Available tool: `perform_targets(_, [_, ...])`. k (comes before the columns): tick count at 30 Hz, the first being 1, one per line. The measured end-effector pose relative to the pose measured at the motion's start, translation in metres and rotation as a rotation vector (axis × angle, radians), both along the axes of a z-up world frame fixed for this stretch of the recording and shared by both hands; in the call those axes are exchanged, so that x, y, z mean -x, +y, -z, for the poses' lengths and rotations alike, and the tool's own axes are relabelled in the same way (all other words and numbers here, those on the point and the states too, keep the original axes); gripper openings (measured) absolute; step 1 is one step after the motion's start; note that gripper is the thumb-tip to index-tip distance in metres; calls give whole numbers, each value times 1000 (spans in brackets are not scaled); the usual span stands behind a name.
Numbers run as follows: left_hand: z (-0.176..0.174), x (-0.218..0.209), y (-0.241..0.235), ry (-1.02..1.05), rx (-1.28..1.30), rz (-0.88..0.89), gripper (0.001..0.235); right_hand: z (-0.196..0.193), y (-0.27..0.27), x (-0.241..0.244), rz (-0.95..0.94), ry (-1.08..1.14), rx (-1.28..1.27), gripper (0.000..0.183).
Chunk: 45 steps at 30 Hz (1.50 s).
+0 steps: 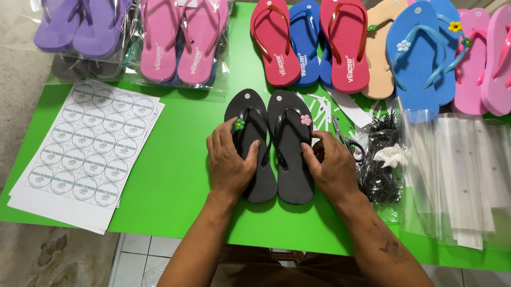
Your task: The person places a pair of pink flip-flops into a plastic bag, seals the bag with a white cardboard header, and then places a pair of black flip-flops with flower ornaments into another plastic bag, securing it with a similar header.
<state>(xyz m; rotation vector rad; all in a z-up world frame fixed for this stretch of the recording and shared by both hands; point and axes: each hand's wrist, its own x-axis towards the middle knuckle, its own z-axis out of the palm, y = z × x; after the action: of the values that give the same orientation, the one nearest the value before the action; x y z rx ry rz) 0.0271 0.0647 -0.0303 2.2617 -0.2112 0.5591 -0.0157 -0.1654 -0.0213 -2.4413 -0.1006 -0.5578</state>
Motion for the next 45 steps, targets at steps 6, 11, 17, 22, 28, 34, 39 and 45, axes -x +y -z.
perform_targets(6, [3,-2,0,-36,-5,36,67,5,0,-4,41,-18,-30,24])
perform_targets(11, [6,-3,3,-43,31,79,67,4,-3,-4,103,-43,-19,21])
perform_targets(17, [5,-1,3,-45,60,124,66,9,-5,-5,154,-39,1,23])
perform_targets(22, [7,2,2,-56,73,146,70,5,0,-6,110,-14,46,30])
perform_targets(28, [-26,48,-7,-92,125,-40,65,-25,4,5,156,-25,106,50])
perform_targets(34, [-33,98,-31,-84,-236,180,50,-26,15,11,68,-167,293,33])
perform_targets(39, [-20,96,-36,-127,-307,267,38,-21,22,12,-11,-66,308,26])
perform_targets(45, [-15,96,-37,-128,-313,271,36,-15,22,11,-18,-50,314,25])
